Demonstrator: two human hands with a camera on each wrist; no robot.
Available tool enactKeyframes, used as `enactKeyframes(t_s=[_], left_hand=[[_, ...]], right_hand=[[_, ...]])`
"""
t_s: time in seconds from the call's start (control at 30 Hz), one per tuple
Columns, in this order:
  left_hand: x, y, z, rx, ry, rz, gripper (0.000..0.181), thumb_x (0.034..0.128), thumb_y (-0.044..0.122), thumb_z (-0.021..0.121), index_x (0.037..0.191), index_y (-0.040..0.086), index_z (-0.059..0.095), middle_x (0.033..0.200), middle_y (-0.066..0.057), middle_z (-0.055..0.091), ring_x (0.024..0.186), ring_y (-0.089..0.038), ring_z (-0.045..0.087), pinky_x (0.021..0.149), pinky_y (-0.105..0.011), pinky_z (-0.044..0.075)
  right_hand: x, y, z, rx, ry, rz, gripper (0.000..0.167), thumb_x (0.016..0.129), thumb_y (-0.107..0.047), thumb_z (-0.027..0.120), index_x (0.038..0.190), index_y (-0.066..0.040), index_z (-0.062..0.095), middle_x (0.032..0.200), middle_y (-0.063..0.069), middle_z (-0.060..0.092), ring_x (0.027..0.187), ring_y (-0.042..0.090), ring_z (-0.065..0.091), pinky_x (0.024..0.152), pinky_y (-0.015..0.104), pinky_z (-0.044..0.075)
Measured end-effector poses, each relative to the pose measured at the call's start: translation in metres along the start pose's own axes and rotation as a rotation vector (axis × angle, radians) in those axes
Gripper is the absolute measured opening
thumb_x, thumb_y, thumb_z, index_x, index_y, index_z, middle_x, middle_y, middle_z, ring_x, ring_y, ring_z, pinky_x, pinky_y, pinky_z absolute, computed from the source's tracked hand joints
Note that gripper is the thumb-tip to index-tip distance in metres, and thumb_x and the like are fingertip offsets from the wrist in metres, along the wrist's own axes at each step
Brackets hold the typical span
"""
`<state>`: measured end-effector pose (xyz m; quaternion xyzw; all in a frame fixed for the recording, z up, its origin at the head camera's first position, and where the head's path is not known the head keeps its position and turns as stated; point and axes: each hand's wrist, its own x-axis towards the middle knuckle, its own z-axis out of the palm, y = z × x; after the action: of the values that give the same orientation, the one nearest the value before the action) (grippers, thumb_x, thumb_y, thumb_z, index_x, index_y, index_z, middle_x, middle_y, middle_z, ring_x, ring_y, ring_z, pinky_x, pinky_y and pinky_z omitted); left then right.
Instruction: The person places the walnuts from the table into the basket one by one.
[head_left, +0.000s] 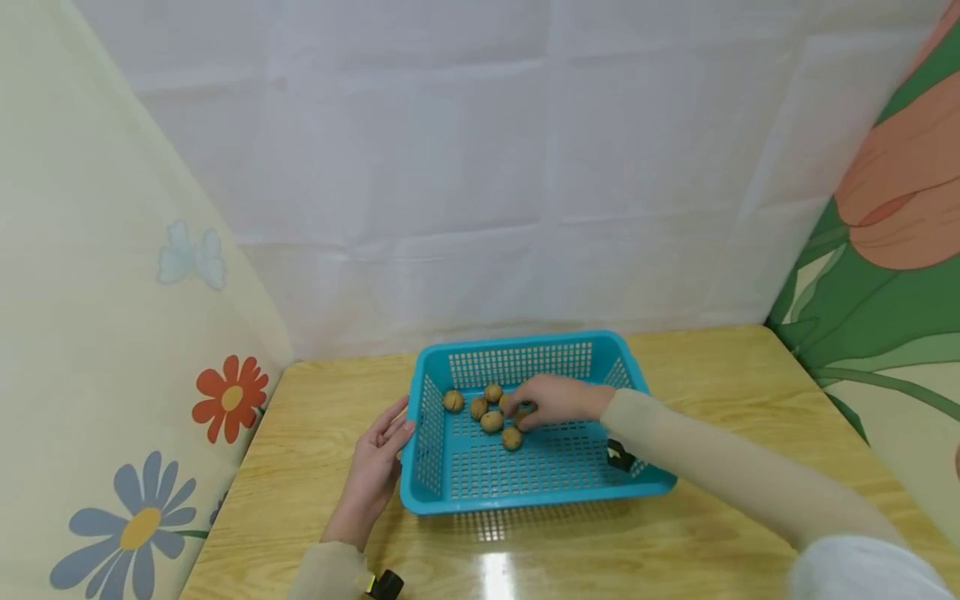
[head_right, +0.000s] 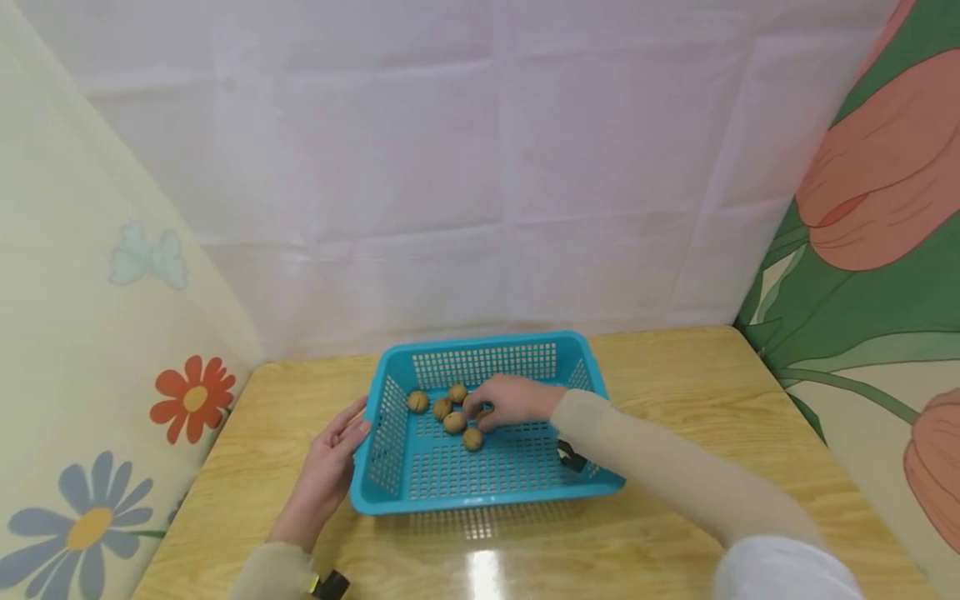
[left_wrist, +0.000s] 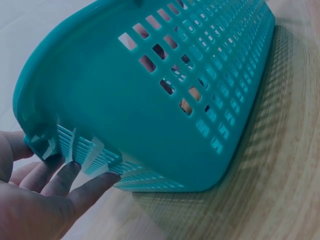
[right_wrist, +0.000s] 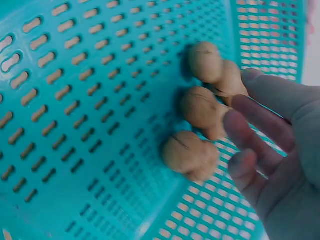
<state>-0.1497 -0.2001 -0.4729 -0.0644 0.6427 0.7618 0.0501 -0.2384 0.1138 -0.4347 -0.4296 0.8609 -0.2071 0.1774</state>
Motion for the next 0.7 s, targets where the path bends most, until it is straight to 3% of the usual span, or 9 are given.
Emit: enactKeyframes(t_s=[0.13, 0.3, 0.43, 0.57, 0.7], left_hand=[[0.000, 0.000, -0.001, 0.000, 0.006, -0.005, 0.057, 0.1060, 0.014, 0.062, 0.159, 0.012, 0.042, 0.154, -0.016, 0.053, 0.116, -0.006, 0.068, 0.097, -0.027, 0.057], [0.000, 0.001, -0.001, 0.006, 0.013, -0.005, 0.056, 0.1063, 0.015, 0.062, 0.159, 0.012, 0.042, 0.154, -0.016, 0.053, 0.115, -0.006, 0.068, 0.096, -0.027, 0.057], [-0.002, 0.000, -0.001, 0.008, 0.025, 0.006, 0.055, 0.1065, 0.014, 0.061, 0.158, 0.010, 0.043, 0.151, -0.015, 0.056, 0.113, -0.006, 0.069, 0.094, -0.026, 0.057], [-0.003, -0.002, 0.001, 0.010, 0.019, 0.004, 0.055, 0.1064, 0.015, 0.061, 0.158, 0.010, 0.043, 0.150, -0.014, 0.058, 0.112, -0.006, 0.069, 0.094, -0.026, 0.057], [-0.003, -0.003, 0.002, 0.012, 0.033, 0.011, 0.056, 0.1059, 0.018, 0.063, 0.158, 0.011, 0.044, 0.150, -0.015, 0.058, 0.112, -0.006, 0.069, 0.095, -0.026, 0.057]], right_hand=[[-0.020, -0.005, -0.014, 0.057, 0.031, -0.009, 0.033, 0.102, -0.023, 0.070, 0.132, -0.010, 0.071, 0.128, 0.005, 0.073, 0.105, 0.014, 0.069, 0.089, 0.036, 0.058], [-0.054, -0.006, -0.030, 0.053, 0.097, 0.003, 0.030, 0.106, -0.028, 0.064, 0.128, -0.010, 0.073, 0.125, 0.005, 0.073, 0.103, 0.015, 0.069, 0.089, 0.038, 0.059], [-0.091, 0.002, -0.033, 0.080, 0.182, 0.048, 0.032, 0.107, -0.032, 0.062, 0.128, -0.011, 0.072, 0.123, 0.003, 0.073, 0.092, 0.012, 0.067, 0.077, 0.031, 0.057], [-0.136, 0.011, -0.029, 0.080, 0.352, 0.115, 0.029, 0.107, -0.027, 0.062, 0.129, -0.011, 0.071, 0.120, 0.004, 0.072, 0.092, 0.012, 0.065, 0.074, 0.030, 0.056], [-0.173, 0.024, -0.019, -0.037, 0.595, 0.181, 0.026, 0.105, -0.016, 0.064, 0.128, -0.008, 0.072, 0.123, 0.010, 0.073, 0.102, 0.023, 0.068, 0.079, 0.041, 0.060]])
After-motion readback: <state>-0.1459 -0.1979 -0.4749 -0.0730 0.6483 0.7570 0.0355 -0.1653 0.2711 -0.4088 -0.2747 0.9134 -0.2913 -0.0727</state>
